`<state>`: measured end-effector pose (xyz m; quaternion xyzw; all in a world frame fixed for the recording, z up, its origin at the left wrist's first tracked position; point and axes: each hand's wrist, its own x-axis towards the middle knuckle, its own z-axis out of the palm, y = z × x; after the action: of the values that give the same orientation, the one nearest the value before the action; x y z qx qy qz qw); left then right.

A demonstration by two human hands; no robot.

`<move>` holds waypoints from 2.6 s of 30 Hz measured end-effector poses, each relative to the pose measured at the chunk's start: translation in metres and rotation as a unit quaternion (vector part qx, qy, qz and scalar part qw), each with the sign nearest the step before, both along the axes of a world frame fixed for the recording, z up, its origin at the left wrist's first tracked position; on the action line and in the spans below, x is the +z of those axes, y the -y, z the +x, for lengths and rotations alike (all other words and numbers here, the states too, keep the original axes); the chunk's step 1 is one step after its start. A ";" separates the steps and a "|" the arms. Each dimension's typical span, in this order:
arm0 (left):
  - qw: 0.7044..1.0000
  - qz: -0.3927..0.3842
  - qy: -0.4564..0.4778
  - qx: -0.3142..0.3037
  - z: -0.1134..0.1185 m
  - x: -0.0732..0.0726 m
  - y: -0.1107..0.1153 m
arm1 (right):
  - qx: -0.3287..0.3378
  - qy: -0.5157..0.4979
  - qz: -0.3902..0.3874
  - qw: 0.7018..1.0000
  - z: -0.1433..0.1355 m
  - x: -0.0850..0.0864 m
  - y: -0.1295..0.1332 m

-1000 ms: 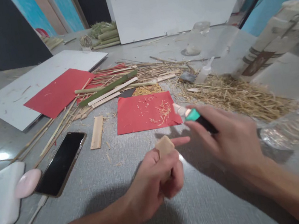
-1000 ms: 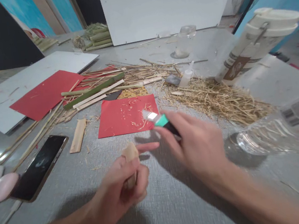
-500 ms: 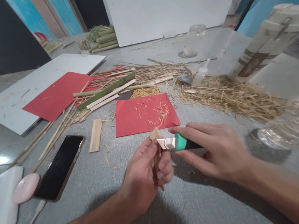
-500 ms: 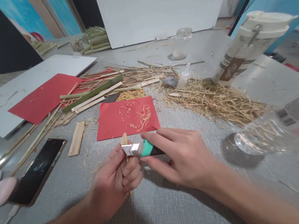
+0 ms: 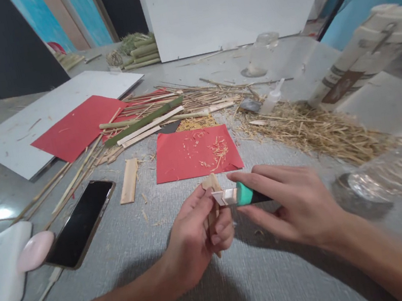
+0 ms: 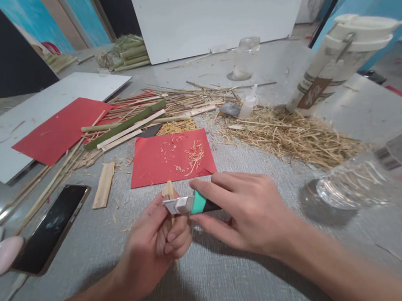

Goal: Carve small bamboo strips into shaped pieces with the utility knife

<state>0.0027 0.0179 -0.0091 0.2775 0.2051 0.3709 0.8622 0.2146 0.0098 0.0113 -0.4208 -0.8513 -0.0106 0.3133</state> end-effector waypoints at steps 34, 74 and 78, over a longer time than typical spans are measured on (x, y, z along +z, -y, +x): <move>0.998 -0.033 -0.029 -0.038 -0.003 0.008 0.001 | -0.149 -0.072 0.001 0.986 0.011 -0.001 -0.011; 0.984 0.048 -0.163 -0.059 0.006 -0.006 0.001 | 0.012 0.088 -0.031 0.996 0.002 -0.001 0.000; 0.985 0.033 -0.158 -0.056 0.007 -0.004 0.000 | 0.014 0.088 -0.027 0.996 0.001 0.000 -0.001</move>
<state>0.0096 0.0176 -0.0127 0.3723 0.3104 0.2800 0.8286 0.2157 0.0110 0.0115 -0.4141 -0.8815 -0.0205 0.2260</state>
